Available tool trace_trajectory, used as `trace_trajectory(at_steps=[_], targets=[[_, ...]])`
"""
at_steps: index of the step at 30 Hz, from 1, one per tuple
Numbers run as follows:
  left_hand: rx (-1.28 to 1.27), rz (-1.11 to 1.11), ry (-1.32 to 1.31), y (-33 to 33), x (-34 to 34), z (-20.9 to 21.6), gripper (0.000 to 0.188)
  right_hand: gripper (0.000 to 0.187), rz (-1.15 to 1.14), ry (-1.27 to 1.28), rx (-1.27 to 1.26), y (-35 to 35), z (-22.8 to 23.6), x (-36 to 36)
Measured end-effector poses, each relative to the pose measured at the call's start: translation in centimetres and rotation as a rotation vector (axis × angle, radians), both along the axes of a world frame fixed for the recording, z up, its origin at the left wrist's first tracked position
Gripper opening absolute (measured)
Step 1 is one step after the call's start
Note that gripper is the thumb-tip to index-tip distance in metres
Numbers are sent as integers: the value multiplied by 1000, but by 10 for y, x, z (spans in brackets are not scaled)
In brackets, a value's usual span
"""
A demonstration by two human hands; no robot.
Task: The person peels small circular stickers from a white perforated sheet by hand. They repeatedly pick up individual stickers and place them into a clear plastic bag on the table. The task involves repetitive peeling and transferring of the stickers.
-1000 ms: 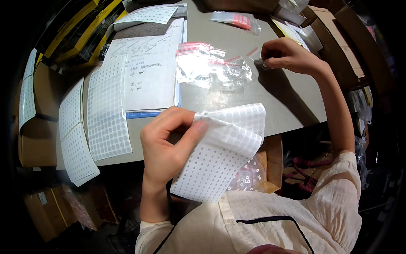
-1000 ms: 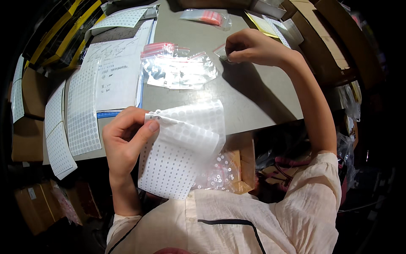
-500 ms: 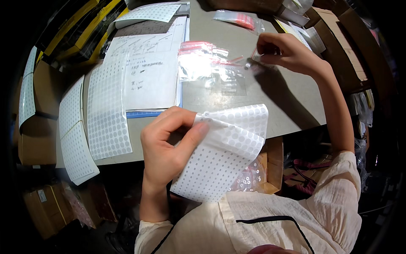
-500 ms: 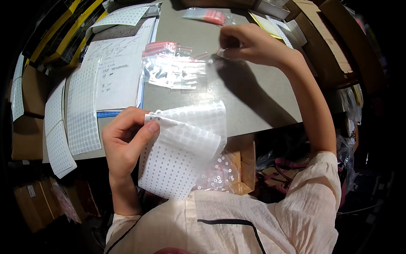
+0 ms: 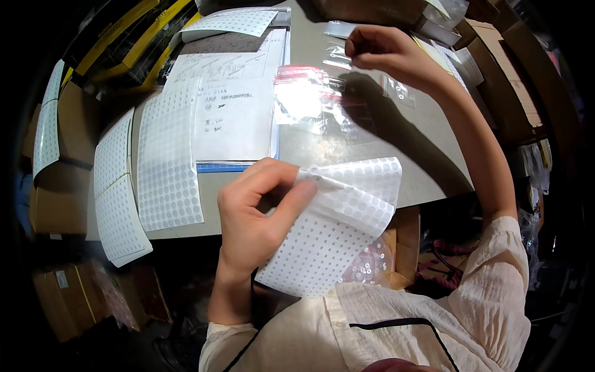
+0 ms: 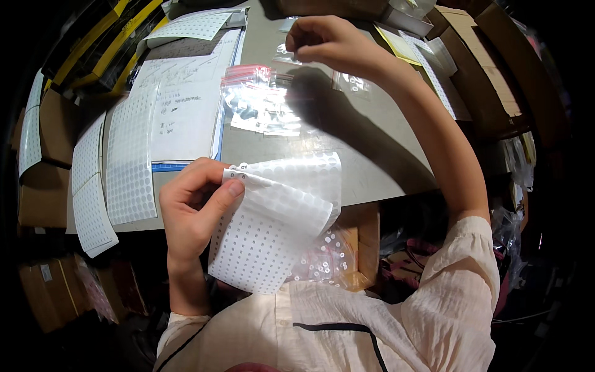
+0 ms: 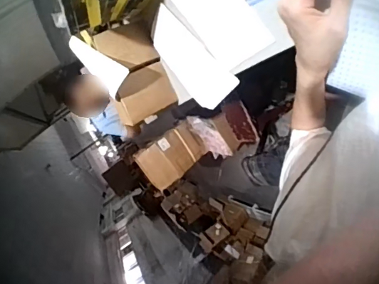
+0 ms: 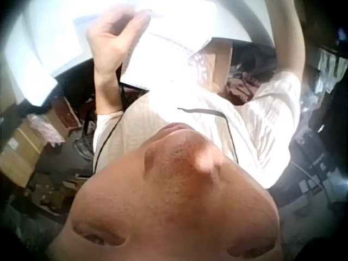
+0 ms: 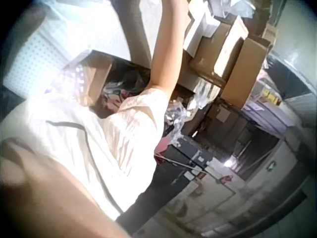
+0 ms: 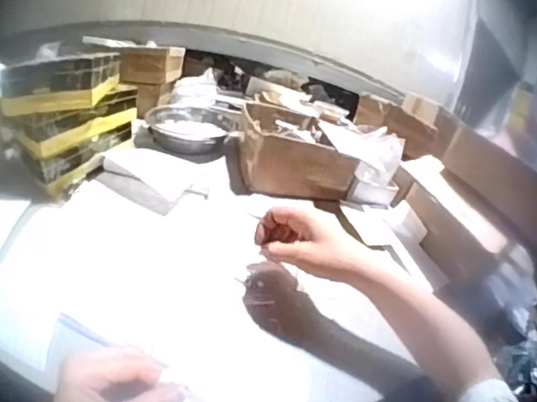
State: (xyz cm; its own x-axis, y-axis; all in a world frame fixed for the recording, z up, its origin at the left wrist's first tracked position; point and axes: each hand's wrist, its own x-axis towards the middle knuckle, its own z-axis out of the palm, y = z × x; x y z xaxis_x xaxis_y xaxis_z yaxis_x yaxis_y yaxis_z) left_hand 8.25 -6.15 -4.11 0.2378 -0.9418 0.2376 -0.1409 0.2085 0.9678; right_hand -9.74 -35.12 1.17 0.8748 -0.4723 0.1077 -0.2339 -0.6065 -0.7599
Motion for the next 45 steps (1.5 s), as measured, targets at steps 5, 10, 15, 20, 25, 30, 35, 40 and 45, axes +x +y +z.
trace_trajectory(at_steps=[5, 10, 15, 20, 25, 30, 35, 40, 45], targets=[[-16, 4, 7, -1, 0, -2, 7, 16, -130, 99, -92, -45, -16, 22], [46, -22, -41, 3, 3, 1, 6, 24, -154, 304, -483, -41, -17, 33], [-34, 33, -38, 1, 3, -5, 10, 36, -315, 643, -533, -45, 5, 39], [-38, 30, -6, 1, 2, -5, 10, 49, -149, 544, -502, -59, -6, -5], [-54, -28, 163, 6, 1, 2, 9, 58, -81, 314, -370, -9, -24, -84], [-234, -5, 365, 16, 10, -10, 11, 57, -196, 175, -350, 77, -51, -128], [-228, -26, 612, 17, 25, -13, 16, 59, -194, 45, -347, 184, -48, -132], [-182, -50, 628, 13, 27, -17, 20, 54, 44, -203, -69, 227, -49, -126], [-46, 66, 227, 4, -3, -1, 15, 36, -309, -440, 182, 206, -24, -132]])
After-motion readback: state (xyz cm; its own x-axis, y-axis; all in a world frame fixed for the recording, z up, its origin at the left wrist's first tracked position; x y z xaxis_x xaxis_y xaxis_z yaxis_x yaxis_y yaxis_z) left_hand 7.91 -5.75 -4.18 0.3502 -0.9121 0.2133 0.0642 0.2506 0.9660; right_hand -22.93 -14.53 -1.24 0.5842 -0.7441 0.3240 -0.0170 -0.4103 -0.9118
